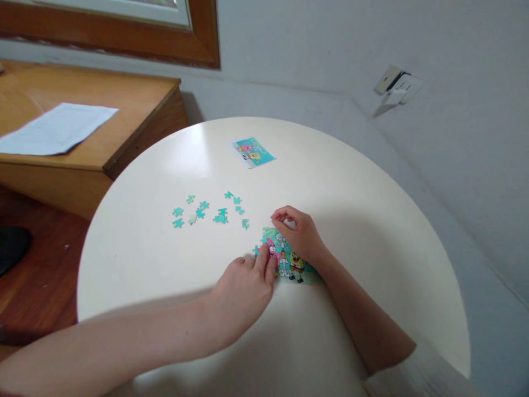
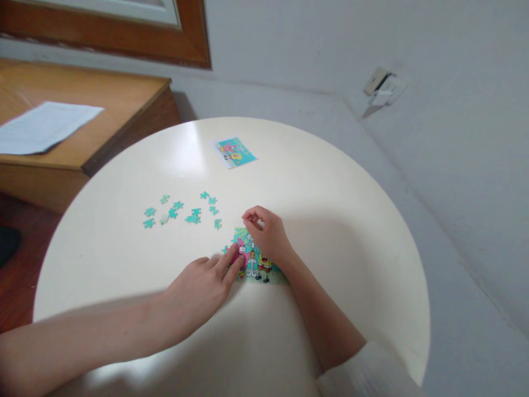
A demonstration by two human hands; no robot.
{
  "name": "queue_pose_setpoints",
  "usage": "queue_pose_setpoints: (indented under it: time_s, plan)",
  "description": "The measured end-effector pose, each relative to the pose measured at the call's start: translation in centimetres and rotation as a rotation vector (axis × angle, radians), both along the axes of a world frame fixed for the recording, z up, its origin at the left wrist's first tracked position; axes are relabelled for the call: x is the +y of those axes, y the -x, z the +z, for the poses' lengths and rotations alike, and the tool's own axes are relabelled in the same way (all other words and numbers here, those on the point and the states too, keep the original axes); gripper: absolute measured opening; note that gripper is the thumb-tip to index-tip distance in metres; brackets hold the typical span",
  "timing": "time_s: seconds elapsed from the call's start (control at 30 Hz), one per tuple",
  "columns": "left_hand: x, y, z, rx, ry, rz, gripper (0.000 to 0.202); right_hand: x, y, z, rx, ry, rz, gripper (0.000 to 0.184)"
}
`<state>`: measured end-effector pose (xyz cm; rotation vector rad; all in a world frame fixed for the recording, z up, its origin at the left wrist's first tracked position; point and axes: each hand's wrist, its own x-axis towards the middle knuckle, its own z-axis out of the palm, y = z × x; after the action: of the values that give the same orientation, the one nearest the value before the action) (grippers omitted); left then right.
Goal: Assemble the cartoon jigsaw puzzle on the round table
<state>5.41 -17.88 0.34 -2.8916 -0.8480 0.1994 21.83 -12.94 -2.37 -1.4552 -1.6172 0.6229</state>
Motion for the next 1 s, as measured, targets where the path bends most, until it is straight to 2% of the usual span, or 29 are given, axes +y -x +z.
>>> queue_pose_setpoints:
  time_s: [0.57,1.0]
  plan:
    - [0.1,0.1,0.1,0.018,-0.012,-0.016,0.043,0.3,-0.4,0.0,0.112,0.028,-0.021,0.008]
    - [0.1,0.1,-0.1,-0.026,0.004,-0.003,0.043,0.3,-1.1,0.2,0.456,0.107,-0.058,0.015]
